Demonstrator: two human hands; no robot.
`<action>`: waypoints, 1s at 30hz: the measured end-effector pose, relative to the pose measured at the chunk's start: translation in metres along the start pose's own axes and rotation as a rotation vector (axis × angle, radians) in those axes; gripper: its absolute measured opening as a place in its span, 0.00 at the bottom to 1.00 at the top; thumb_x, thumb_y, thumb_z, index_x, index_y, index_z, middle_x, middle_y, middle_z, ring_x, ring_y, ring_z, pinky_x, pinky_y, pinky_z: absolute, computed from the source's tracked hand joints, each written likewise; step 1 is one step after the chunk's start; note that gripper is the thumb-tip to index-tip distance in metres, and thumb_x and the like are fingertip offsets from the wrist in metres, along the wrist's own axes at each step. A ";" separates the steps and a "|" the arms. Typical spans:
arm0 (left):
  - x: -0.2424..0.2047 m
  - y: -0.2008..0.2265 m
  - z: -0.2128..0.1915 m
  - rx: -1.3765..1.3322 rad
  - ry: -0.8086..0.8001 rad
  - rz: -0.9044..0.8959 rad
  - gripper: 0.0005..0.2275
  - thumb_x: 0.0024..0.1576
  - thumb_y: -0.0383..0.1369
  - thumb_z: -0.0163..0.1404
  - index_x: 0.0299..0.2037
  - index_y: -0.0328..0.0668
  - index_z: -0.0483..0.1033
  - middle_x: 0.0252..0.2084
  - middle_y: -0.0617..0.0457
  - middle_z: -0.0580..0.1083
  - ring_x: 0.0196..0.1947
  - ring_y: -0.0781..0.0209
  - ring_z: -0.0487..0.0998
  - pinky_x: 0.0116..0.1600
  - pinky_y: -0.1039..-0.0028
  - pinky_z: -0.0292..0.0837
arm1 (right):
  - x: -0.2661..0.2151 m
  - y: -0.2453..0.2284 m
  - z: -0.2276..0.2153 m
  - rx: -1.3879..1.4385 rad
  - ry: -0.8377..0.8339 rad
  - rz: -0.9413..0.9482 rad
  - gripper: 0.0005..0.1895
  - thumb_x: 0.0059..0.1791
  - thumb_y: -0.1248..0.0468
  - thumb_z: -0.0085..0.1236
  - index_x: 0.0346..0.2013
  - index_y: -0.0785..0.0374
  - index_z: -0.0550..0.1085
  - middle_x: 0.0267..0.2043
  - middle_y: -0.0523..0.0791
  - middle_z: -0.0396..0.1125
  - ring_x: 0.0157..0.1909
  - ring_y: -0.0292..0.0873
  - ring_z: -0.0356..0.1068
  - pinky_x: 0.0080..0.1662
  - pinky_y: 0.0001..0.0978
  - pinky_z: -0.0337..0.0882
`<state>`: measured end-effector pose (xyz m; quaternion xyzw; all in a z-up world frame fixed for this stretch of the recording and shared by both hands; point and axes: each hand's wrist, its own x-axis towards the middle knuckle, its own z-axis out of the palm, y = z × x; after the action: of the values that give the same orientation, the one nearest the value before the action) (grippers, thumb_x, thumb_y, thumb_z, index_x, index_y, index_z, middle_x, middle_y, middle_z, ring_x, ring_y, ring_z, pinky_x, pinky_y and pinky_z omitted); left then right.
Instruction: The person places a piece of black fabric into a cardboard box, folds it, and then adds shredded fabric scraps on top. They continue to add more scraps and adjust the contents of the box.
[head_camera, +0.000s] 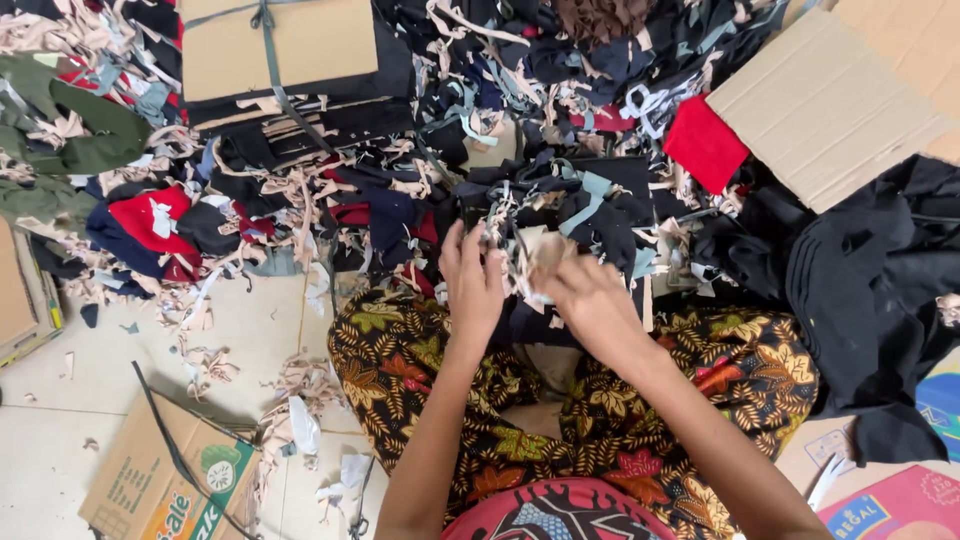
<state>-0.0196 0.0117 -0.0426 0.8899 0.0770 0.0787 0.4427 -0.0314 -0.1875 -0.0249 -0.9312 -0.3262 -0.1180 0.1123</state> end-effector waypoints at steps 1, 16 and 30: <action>0.001 0.004 0.001 -0.001 0.003 0.003 0.19 0.66 0.34 0.43 0.67 0.44 0.63 0.71 0.36 0.54 0.71 0.29 0.54 0.68 0.39 0.53 | -0.001 0.000 0.003 -0.002 0.003 -0.002 0.06 0.48 0.61 0.55 0.39 0.48 0.74 0.44 0.38 0.66 0.51 0.46 0.65 0.44 0.37 0.63; -0.010 0.028 0.012 -0.008 0.174 0.169 0.19 0.64 0.32 0.47 0.66 0.44 0.66 0.70 0.43 0.56 0.71 0.34 0.54 0.68 0.37 0.56 | -0.028 0.001 -0.035 0.242 -0.187 -0.032 0.13 0.52 0.68 0.52 0.46 0.50 0.79 0.47 0.41 0.72 0.54 0.46 0.70 0.50 0.34 0.70; -0.036 0.035 0.004 -0.125 -0.101 0.064 0.27 0.61 0.20 0.43 0.73 0.39 0.56 0.72 0.33 0.57 0.71 0.27 0.54 0.67 0.42 0.61 | 0.022 0.032 0.018 -0.020 0.104 0.166 0.11 0.46 0.60 0.65 0.43 0.46 0.76 0.49 0.38 0.60 0.50 0.46 0.67 0.44 0.34 0.73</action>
<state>-0.0516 -0.0192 -0.0195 0.8655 0.0210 0.0526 0.4978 0.0083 -0.1938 -0.0399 -0.9487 -0.2404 -0.1596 0.1293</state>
